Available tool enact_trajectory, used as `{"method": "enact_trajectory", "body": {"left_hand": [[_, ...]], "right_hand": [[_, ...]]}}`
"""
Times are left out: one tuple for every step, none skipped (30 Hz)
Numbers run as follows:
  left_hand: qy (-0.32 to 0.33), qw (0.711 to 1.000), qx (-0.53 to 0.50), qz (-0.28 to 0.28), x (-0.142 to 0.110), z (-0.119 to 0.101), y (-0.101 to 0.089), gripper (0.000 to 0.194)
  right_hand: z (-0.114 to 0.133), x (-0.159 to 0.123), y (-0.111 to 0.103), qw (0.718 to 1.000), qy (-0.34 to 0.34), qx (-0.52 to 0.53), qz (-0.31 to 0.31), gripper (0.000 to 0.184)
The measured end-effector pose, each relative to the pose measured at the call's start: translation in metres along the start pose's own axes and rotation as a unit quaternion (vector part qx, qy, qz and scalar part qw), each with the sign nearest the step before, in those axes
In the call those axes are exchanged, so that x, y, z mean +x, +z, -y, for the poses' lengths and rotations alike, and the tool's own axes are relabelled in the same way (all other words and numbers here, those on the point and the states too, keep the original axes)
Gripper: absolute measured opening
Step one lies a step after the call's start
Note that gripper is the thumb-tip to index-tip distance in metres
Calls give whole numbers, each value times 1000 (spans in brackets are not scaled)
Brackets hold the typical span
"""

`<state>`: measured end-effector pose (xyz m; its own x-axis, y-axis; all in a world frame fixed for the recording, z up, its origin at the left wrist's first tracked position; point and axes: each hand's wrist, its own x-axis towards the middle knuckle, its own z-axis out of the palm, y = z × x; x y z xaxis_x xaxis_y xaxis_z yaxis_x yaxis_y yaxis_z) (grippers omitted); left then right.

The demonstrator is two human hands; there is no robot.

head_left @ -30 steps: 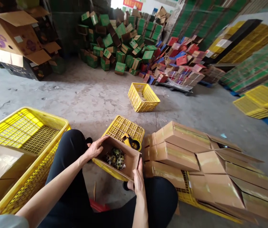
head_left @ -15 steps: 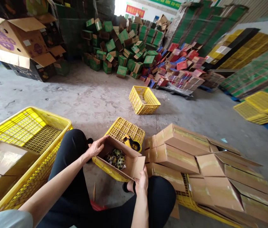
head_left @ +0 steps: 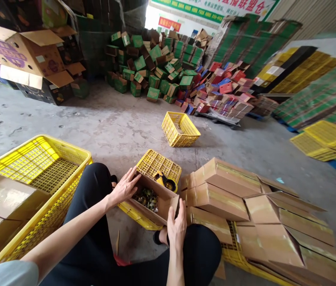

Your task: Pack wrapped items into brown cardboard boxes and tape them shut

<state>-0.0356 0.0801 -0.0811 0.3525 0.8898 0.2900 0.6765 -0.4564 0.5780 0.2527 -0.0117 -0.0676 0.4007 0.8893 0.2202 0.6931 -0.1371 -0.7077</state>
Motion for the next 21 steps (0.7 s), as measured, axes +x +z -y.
{"method": "enact_trajectory", "body": {"left_hand": [[6, 1000, 4, 1, 0, -6, 1, 61], [11, 1000, 3, 4, 1, -11, 2, 57], [17, 1000, 1, 7, 2, -17, 5, 52], [25, 1000, -3, 13, 2, -21, 9, 49], [32, 999, -6, 22, 3, -25, 14, 46], [38, 999, -9, 34, 4, -28, 19, 44], [42, 998, -12, 47, 5, -30, 24, 44], [41, 997, -14, 60, 6, -30, 29, 44], [36, 997, -13, 68, 7, -30, 34, 46], [26, 997, -9, 71, 7, -29, 37, 48], [14, 997, -2, 70, 8, -26, 40, 52], [-1, 998, 4, 67, 9, -24, 43, 57], [-18, 998, 10, 63, 9, -22, 45, 62], [-36, 997, 13, 60, 9, -20, 46, 67], [-53, 997, 14, 58, 10, -18, 47, 71], [-68, 996, 15, 56, 10, -17, 49, 74], [-78, 995, 16, 55, 10, -17, 50, 77], [-84, 995, 19, 55, 9, -18, 51, 80], [-86, 994, 23, 55, 9, -19, 52, 82], [-86, 994, 28, 55, 9, -21, 53, 84], [-85, 994, 32, 56, 9, -23, 53, 86]], "right_hand": [[6, 1, -2, 1000, -27, -1, -2, 69], [12, 2, -4, 999, -51, 0, 2, 65], [18, 3, -4, 997, -72, 0, 10, 62], [23, 3, -3, 996, -90, -1, 17, 60], [27, 3, -1, 994, -106, -3, 24, 58], [30, 3, 3, 992, -119, -5, 31, 58], [32, 2, 8, 991, -131, -4, 41, 58], [33, 2, 14, 989, -140, -1, 54, 58], [31, 1, 20, 987, -145, 1, 70, 59], [29, 2, 26, 986, -144, -1, 86, 61], [25, 3, 32, 986, -135, -9, 98, 63], [20, 4, 37, 988, -116, -21, 103, 66], [15, 6, 40, 990, -90, -33, 99, 69], [10, 9, 42, 993, -60, -40, 89, 73], [6, 12, 42, 996, -32, -40, 79, 76], [3, 14, 39, 997, -7, -33, 73, 77], [1, 16, 35, 997, 9, -20, 74, 77], [1, 17, 29, 997, 16, -5, 81, 77], [3, 18, 22, 996, 14, 12, 89, 75], [6, 18, 14, 995, 6, 28, 93, 71], [10, 17, 6, 995, -9, 44, 92, 67]]}}
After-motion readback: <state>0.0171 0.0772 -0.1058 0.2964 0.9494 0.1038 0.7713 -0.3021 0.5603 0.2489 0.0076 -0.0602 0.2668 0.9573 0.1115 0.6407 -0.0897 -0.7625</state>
